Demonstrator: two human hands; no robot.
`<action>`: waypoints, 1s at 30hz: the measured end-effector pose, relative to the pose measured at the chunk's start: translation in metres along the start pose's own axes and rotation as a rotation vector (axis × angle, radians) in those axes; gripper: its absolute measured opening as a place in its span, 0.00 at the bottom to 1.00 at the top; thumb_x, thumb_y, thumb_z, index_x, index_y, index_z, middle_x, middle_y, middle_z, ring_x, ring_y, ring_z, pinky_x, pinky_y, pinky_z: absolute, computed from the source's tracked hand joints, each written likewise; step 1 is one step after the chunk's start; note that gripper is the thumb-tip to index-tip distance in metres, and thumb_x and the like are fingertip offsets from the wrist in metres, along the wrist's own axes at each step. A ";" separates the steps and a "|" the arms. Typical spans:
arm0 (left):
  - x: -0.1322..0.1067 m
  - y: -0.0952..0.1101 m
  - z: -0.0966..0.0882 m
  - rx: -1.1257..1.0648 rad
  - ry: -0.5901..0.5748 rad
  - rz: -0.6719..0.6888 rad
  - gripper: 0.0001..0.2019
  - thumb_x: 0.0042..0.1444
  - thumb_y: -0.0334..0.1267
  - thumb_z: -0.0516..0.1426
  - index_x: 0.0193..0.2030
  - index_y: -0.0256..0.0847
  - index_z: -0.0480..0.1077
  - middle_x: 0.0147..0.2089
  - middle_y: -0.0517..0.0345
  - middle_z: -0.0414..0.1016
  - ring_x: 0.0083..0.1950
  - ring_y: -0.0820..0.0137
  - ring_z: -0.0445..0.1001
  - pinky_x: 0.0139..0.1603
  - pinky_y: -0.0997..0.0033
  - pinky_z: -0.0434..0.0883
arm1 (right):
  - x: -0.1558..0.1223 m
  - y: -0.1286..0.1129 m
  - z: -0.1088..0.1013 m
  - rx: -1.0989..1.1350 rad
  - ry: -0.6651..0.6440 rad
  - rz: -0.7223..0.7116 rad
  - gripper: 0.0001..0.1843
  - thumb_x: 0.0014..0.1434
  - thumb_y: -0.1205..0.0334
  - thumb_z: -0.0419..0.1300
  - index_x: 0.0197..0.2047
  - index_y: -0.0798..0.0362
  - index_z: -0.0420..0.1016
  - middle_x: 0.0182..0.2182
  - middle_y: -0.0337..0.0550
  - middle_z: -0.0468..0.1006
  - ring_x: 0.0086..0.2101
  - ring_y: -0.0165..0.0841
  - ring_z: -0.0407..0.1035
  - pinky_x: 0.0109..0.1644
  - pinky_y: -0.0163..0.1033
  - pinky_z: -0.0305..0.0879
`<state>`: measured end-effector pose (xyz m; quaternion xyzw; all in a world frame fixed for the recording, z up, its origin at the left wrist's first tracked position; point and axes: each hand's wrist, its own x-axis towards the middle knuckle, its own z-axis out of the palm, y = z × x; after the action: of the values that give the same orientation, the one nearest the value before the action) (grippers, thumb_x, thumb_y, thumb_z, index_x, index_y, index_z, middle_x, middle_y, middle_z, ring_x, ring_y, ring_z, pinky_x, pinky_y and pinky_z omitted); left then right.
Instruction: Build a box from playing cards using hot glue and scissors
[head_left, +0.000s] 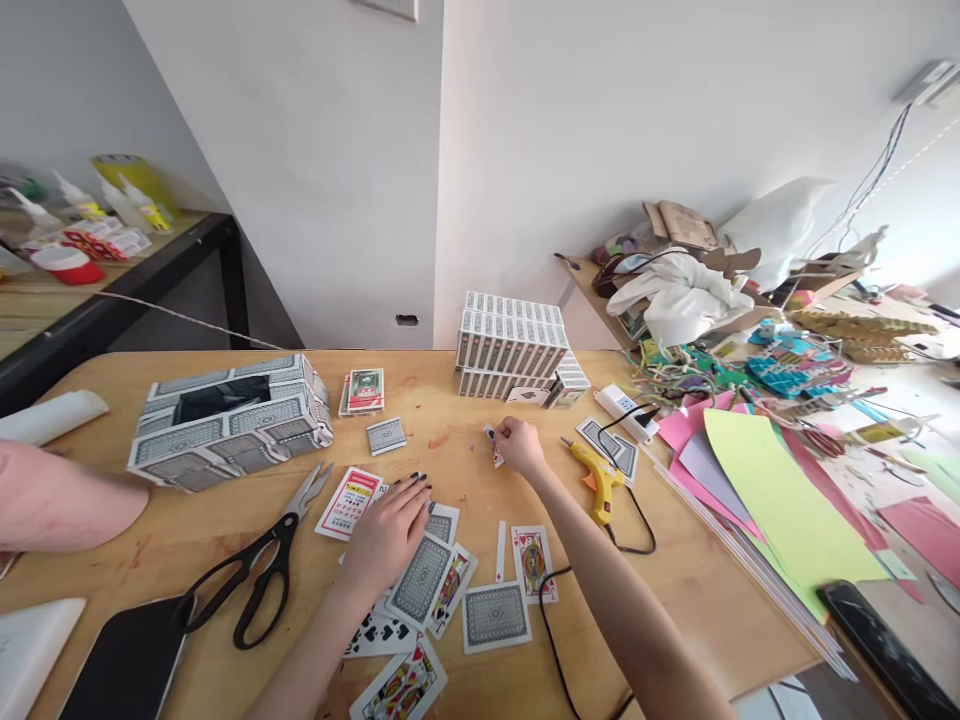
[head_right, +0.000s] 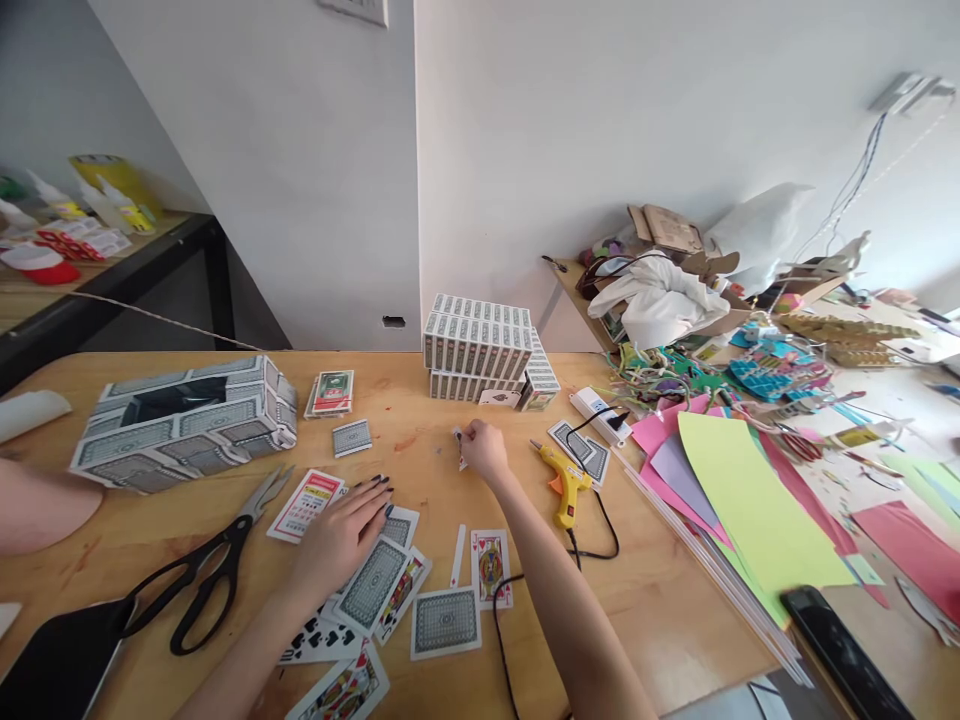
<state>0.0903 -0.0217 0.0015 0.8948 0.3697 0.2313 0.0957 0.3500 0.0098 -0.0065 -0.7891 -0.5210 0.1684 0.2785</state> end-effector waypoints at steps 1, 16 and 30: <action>0.000 0.000 0.001 -0.001 -0.003 -0.004 0.15 0.59 0.38 0.48 0.48 0.41 0.71 0.52 0.55 0.72 0.54 0.62 0.69 0.54 0.56 0.69 | -0.002 -0.004 0.003 0.005 -0.001 -0.001 0.07 0.46 0.70 0.53 0.20 0.52 0.67 0.19 0.38 0.72 0.23 0.29 0.65 0.26 0.30 0.54; 0.000 0.000 0.000 -0.020 0.021 -0.005 0.15 0.59 0.36 0.48 0.47 0.42 0.72 0.51 0.54 0.73 0.54 0.62 0.70 0.54 0.56 0.69 | -0.021 -0.049 0.053 0.072 0.039 -0.034 0.09 0.50 0.69 0.53 0.21 0.51 0.64 0.20 0.41 0.73 0.23 0.31 0.66 0.26 0.32 0.55; 0.000 -0.001 -0.002 -0.029 0.043 -0.025 0.14 0.58 0.34 0.48 0.45 0.41 0.72 0.49 0.55 0.74 0.53 0.63 0.70 0.54 0.57 0.69 | -0.040 -0.045 0.023 -0.013 0.103 -0.374 0.11 0.59 0.58 0.53 0.29 0.52 0.72 0.30 0.41 0.74 0.28 0.28 0.66 0.30 0.32 0.57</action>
<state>0.0885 -0.0210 0.0032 0.8834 0.3796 0.2547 0.1034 0.2888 -0.0071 0.0019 -0.6877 -0.6449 0.0698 0.3260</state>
